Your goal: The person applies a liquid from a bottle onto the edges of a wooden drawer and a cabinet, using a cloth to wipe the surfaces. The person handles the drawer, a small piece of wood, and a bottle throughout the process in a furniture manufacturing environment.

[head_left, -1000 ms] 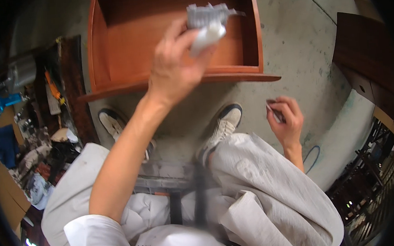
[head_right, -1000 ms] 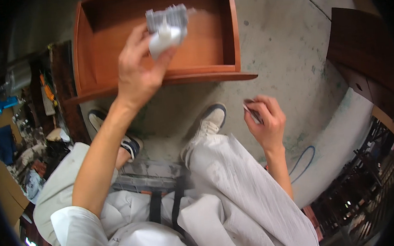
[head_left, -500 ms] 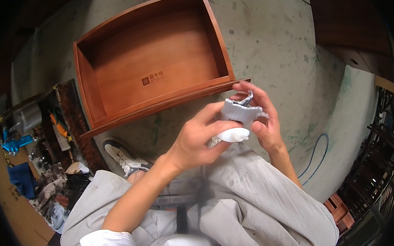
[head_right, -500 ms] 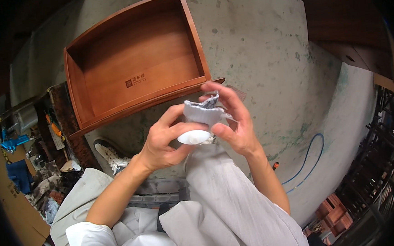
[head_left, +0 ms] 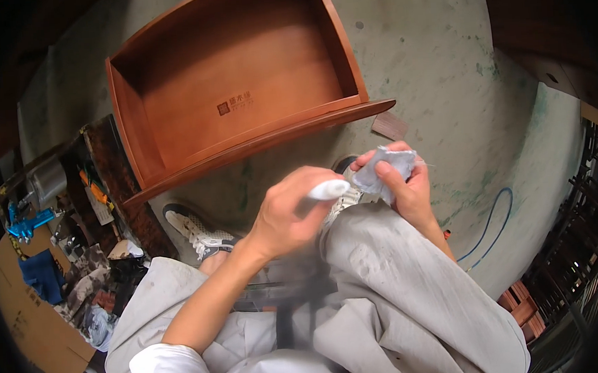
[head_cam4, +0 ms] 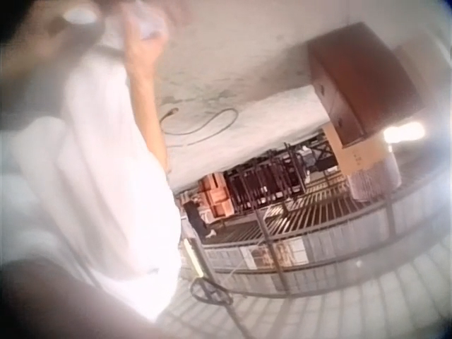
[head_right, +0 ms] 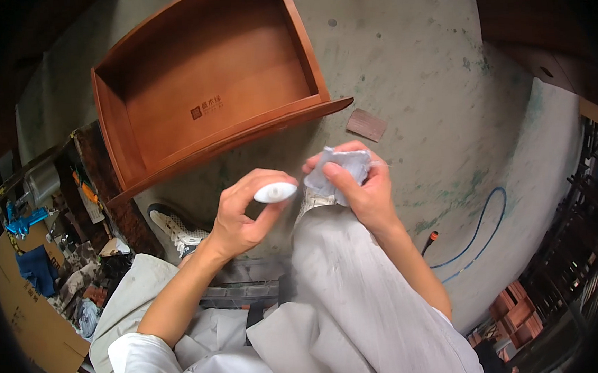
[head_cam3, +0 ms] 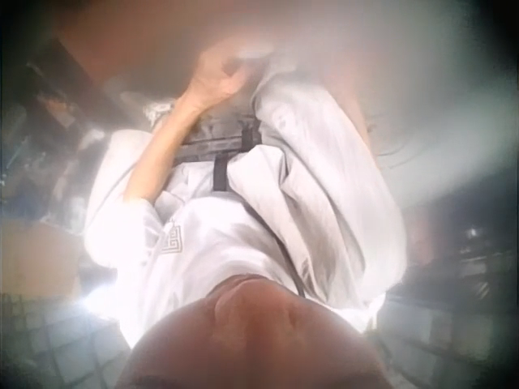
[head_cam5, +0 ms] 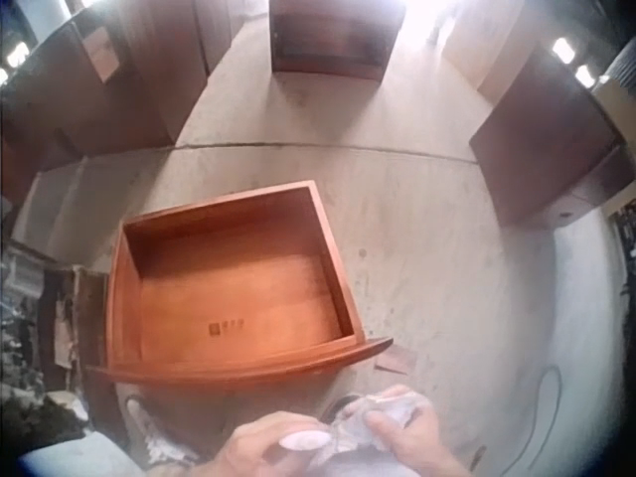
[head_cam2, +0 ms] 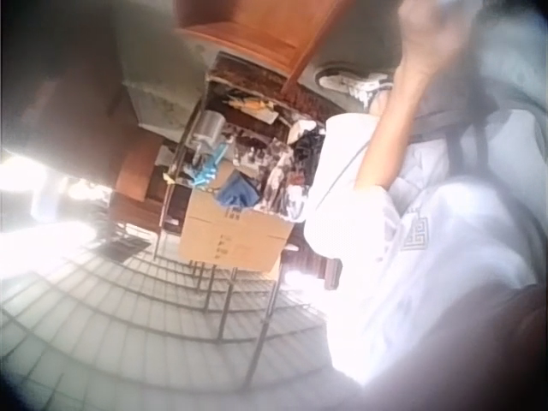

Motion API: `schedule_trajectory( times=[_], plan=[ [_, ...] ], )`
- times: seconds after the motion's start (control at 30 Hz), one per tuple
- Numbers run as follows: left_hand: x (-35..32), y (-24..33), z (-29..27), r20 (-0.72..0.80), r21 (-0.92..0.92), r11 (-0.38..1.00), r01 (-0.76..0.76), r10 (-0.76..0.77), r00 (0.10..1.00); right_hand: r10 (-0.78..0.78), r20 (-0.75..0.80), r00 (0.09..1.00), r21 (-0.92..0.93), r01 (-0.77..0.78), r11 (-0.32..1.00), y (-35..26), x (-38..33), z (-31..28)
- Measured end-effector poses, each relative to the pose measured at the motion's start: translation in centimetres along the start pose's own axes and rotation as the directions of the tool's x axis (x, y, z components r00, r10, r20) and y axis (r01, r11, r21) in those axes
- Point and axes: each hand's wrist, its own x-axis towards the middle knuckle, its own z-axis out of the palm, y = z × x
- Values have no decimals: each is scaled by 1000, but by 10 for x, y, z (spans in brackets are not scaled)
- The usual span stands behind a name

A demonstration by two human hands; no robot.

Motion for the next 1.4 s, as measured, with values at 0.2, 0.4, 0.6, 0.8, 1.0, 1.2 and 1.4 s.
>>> schedule_trajectory(
  times=[0.2, 0.4, 0.6, 0.8, 1.0, 1.2, 1.4],
  plan=[
    [-9, -7, 1, -37, -92, 941, 325, -330, 943, 100, -92, 991, -31, -103, 994, 9, 13, 14],
    [0, 2, 2, -30, -128, 911, 393, -400, 916, 57, -84, 995, -98, -65, 993, 18, 14, 13],
    [6, 2, 7, -47, -200, 875, 442, -459, 887, 33, -254, 967, -142, -71, 987, 21, 18, 17],
    [8, 4, 9, -58, -206, 811, 547, -568, 821, -69, -260, 963, -183, 21, 983, 33, 29, 26],
    [12, 7, 7, -21, -227, 766, 602, -622, 783, -127, -261, 957, -240, 63, 969, 33, 33, 30],
    [12, 6, 8, -18, -248, 761, 599, -622, 783, -174, -275, 946, -269, 99, 958, 32, 37, 37],
    [12, 4, 11, -23, -246, 766, 594, -617, 786, -166, -291, 942, -256, 91, 962, 35, 38, 37]
  ],
)
